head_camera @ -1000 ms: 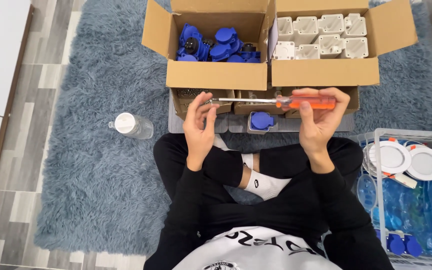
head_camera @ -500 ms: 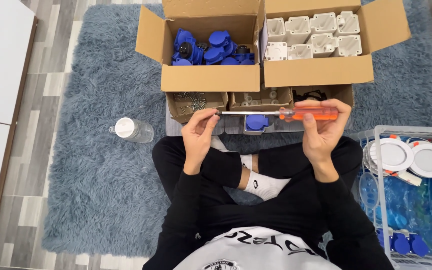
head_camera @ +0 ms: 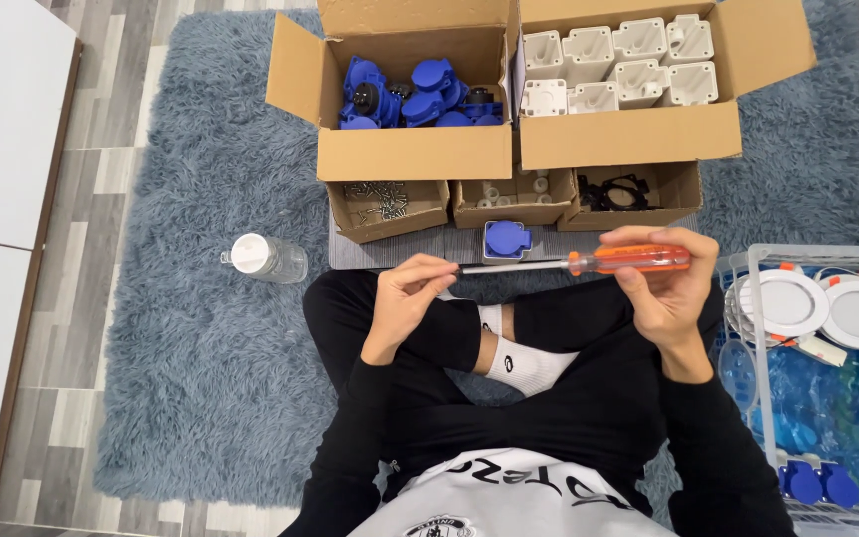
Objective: Assembling electrical sockets by joining plastic components using a screwdriver
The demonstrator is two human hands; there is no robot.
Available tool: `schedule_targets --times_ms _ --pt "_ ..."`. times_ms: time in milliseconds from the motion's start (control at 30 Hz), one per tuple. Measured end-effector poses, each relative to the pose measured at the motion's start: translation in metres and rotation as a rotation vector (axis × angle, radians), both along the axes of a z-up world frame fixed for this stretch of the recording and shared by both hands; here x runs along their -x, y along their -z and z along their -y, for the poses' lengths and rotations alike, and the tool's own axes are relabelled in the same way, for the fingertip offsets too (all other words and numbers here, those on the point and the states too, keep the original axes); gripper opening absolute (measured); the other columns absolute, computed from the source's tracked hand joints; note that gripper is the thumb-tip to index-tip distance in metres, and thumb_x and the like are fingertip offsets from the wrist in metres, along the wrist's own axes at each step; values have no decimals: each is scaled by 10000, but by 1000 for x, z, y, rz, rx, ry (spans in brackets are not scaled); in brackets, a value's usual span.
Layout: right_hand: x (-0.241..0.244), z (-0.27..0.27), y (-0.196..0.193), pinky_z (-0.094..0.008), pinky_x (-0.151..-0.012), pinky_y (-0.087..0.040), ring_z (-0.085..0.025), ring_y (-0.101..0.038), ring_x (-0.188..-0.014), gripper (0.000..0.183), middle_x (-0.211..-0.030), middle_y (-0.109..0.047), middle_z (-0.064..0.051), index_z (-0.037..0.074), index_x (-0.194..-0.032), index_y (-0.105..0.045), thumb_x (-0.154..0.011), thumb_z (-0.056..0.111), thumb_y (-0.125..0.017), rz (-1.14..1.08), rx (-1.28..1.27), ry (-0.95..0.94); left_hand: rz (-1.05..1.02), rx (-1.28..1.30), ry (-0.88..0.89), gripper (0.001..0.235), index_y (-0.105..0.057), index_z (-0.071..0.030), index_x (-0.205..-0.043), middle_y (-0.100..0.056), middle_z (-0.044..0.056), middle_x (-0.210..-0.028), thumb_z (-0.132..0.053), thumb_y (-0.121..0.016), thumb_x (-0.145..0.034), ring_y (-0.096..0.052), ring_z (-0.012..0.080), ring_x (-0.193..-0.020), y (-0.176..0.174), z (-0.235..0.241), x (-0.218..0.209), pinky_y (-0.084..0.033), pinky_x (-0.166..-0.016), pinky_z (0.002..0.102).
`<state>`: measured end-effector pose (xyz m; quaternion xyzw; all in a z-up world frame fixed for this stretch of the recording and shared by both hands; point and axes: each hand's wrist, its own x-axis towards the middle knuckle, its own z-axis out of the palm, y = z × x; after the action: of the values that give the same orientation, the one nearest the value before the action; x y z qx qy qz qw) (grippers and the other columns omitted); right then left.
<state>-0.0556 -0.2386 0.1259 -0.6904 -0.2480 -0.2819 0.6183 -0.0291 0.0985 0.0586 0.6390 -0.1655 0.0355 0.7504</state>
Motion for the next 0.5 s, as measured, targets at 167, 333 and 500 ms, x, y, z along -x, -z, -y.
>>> schedule_targets --times_ms 167,333,500 --pt "3 5 -3 -429 -810 -652 -416 -785 -971 464 -1112 -724 -341 -18 -1380 -363 -1041 28 -676 -28 22 -70 -71 44 27 202 -860 3 -1111 -819 170 -957 72 -843 -921 -783 172 -907 11 5 5 -659 -803 292" --pt "2 2 -21 -467 -857 -667 -444 -782 -1058 552 -1161 -714 -332 30 -1508 -334 -1058 28 -653 -82 -2 -117 -74 90 53 218 -854 18 -1117 -810 170 -936 88 -848 -911 -789 180 -905 21 18 10 -659 -808 299" --pt "8 8 -44 -564 -1022 -731 -433 -770 -1142 756 -1286 -681 -255 243 -1659 -283 -1055 -43 -636 -217 -20 -204 -173 73 147 209 -819 31 -1108 -789 125 -1083 117 -798 -918 -738 179 -926 3 22 18 -590 -873 242"
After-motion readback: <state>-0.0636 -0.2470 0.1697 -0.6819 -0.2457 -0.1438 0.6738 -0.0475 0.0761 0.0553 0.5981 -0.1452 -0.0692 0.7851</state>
